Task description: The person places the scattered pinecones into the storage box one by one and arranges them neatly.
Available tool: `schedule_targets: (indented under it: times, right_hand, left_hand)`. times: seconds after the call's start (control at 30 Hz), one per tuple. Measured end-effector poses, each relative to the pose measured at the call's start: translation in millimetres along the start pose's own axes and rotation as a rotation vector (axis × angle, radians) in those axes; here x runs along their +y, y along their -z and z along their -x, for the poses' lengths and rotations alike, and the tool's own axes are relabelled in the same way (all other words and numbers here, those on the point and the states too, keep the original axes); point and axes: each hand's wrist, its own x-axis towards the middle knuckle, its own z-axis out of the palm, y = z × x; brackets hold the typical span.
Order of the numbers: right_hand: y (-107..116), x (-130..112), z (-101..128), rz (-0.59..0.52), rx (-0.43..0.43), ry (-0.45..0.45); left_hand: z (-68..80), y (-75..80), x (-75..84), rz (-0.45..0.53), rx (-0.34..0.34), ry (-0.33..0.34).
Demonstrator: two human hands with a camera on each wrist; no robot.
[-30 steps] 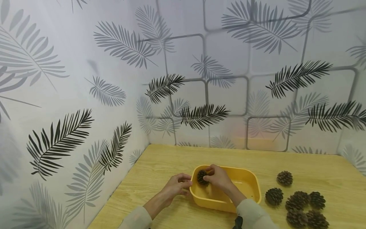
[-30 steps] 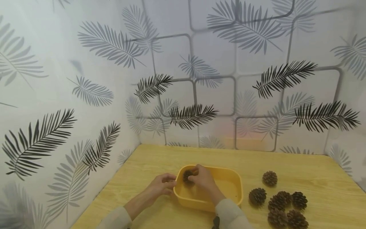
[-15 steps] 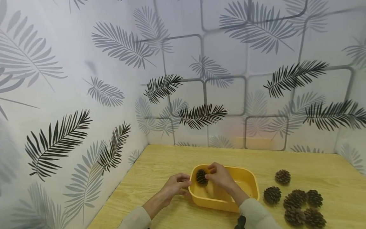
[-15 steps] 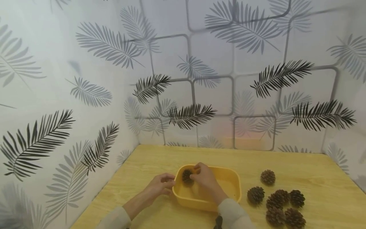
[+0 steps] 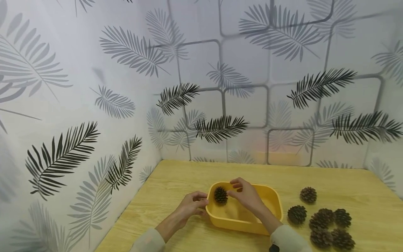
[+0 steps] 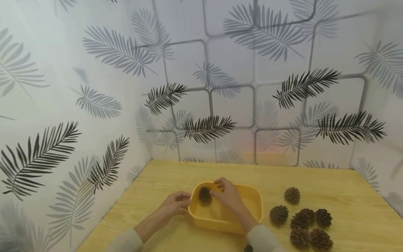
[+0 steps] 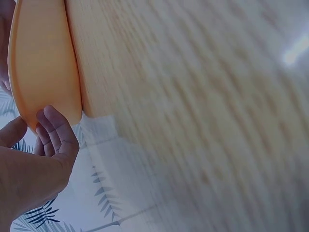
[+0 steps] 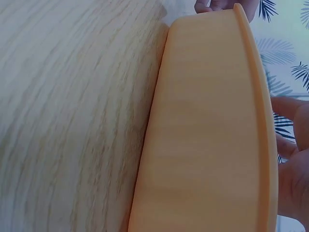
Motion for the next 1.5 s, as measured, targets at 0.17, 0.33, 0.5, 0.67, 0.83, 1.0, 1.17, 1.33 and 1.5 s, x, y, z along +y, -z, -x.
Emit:
schedule_targets:
  times: [0.17, 0.33, 0.5, 0.67, 0.83, 1.0, 1.17, 1.33, 1.5]
  right_hand:
    - [-1, 2, 4, 0.018, -0.06, 0.035]
    - [2, -2, 6, 0.018, -0.114, 0.115]
    - [12, -8, 10, 0.04, -0.152, 0.183]
    - [26, -8, 17, 0.063, -0.152, 0.238]
    - [37, -5, 21, 0.068, -0.155, 0.254]
    - [46, -3, 23, 0.068, -0.146, 0.248]
    - [54, -3, 24, 0.071, -0.133, 0.233]
    - [65, -5, 28, 0.065, -0.131, 0.215]
    - [74, -4, 29, 0.057, -0.12, 0.218]
  left_hand:
    - [0.6, 0.8, -2.5, -0.001, -0.004, -0.001]
    - [0.3, 0.1, -3.0, 0.006, -0.005, 0.004]
    - [-1.5, -0.3, -2.1, 0.018, 0.009, 0.006]
    - [-2.0, -0.3, -2.8, 0.02, 0.008, 0.004]
    - [-1.1, -0.3, -2.4, 0.02, 0.008, 0.014]
    - [-0.3, -0.9, -1.5, 0.023, 0.002, 0.014]
    - [-1.1, -0.1, -1.8, 0.024, 0.0, 0.007]
    - [-1.2, -0.1, -1.3, 0.025, -0.001, 0.013]
    - [-0.5, -0.4, 0.0, 0.02, 0.003, 0.014]
